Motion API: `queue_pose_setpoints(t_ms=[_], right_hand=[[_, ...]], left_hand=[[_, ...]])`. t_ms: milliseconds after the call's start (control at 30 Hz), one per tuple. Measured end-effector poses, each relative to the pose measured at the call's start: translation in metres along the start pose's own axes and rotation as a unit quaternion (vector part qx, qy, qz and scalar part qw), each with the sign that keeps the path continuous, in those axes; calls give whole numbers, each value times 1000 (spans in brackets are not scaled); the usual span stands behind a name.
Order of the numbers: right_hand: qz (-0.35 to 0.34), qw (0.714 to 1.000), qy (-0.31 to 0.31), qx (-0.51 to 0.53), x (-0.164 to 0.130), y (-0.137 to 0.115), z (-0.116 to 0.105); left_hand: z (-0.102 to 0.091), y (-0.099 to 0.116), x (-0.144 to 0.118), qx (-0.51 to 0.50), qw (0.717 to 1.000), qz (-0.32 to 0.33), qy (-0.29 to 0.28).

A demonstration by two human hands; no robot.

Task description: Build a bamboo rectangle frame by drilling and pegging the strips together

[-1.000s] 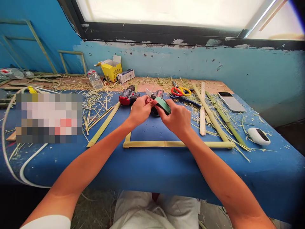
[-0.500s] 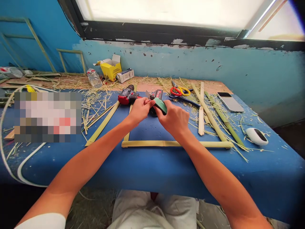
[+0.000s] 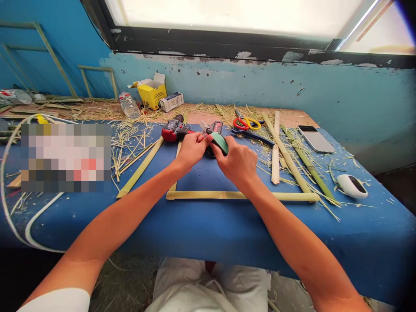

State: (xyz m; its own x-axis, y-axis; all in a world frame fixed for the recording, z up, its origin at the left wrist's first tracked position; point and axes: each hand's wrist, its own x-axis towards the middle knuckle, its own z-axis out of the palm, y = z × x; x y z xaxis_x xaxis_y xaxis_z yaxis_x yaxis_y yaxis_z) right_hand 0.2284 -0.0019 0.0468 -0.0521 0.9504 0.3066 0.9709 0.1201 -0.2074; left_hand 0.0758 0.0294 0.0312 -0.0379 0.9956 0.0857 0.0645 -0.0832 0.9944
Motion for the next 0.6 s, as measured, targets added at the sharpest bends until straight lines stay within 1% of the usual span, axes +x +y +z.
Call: queue_pose_setpoints(t_ms=[133,300,467,600], right_hand=[[4,1000,-1,6,-1,-1,1],[-5,1000,12,3,0,1,0],[-21,999,21,-12,1,5,-3],[-21,999,15,-33,1,6,-3]], left_hand=[[1,3,-2,-38,999,-25,-3],[1,9,-2,-97,993,-57,-21],[0,14,-2,-90,994,-68,-18],[0,11,0,-93,993,-66,-18]])
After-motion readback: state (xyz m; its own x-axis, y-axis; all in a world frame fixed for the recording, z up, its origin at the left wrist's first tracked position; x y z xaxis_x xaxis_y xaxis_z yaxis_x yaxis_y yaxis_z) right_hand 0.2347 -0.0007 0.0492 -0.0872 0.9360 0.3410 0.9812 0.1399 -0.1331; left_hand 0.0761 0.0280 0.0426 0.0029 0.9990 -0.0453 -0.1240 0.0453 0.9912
